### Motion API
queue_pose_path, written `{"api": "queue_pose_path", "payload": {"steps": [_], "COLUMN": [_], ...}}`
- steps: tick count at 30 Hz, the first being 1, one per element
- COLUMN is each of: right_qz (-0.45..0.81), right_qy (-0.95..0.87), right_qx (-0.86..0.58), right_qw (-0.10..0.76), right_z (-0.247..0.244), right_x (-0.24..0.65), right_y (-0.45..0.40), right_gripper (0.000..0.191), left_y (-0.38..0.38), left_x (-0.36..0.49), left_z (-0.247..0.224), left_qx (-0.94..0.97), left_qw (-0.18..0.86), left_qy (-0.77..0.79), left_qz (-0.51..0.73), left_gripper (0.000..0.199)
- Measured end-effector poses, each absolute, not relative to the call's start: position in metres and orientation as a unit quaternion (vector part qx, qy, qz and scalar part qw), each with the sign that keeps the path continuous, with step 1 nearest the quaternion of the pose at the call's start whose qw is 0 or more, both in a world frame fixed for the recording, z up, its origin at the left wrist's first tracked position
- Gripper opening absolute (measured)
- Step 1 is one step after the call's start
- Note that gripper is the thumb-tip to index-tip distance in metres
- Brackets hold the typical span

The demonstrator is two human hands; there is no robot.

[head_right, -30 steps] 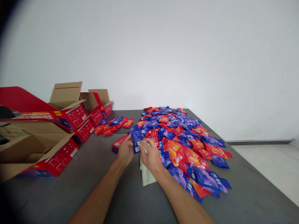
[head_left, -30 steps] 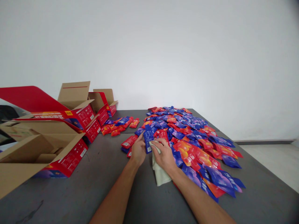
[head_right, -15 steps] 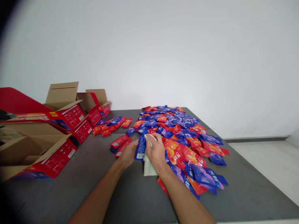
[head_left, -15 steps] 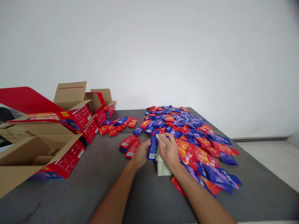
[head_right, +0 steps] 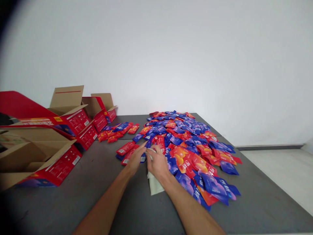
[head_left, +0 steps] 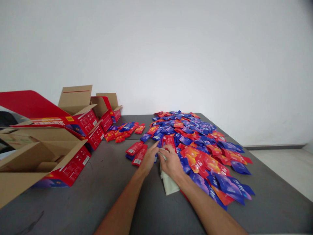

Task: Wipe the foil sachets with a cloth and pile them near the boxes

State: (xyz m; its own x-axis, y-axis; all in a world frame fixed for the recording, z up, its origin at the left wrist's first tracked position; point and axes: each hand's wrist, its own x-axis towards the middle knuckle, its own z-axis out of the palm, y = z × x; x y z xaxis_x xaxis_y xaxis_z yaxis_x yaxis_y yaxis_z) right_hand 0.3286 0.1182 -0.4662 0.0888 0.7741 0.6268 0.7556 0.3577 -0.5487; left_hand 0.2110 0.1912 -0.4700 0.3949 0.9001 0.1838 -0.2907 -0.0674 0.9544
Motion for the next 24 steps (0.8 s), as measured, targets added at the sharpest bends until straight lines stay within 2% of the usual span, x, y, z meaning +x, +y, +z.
{"api": "queue_pose_path", "payload": {"steps": [8, 12, 16, 19, 24], "right_qz": [-0.022, -0.019, 0.015, 0.04, 0.028], "right_qy": [-0.617, -0.55, -0.532, -0.554, -0.574], "right_qx": [-0.644, -0.734, -0.775, -0.768, -0.742], "right_qw": [0.452, 0.398, 0.341, 0.319, 0.346], "right_z": [-0.474, -0.467, -0.461, -0.463, -0.476], "right_x": [0.341, 0.344, 0.346, 0.35, 0.357], "right_y": [0.124, 0.121, 0.12, 0.122, 0.129], "right_gripper": [0.025, 0.038, 0.036, 0.031, 0.03], "left_y": [0.196, 0.196, 0.193, 0.194, 0.194], "left_x": [0.202, 0.194, 0.191, 0.194, 0.207], "left_z": [-0.477, -0.478, -0.478, -0.479, -0.483], "left_qx": [0.671, 0.728, 0.746, 0.752, 0.797], "left_qw": [0.344, 0.166, 0.031, 0.02, 0.131], "left_qy": [0.442, 0.581, 0.625, 0.614, 0.525], "left_qz": [0.485, 0.324, 0.228, 0.239, 0.267], "left_gripper": [0.05, 0.05, 0.038, 0.034, 0.032]}}
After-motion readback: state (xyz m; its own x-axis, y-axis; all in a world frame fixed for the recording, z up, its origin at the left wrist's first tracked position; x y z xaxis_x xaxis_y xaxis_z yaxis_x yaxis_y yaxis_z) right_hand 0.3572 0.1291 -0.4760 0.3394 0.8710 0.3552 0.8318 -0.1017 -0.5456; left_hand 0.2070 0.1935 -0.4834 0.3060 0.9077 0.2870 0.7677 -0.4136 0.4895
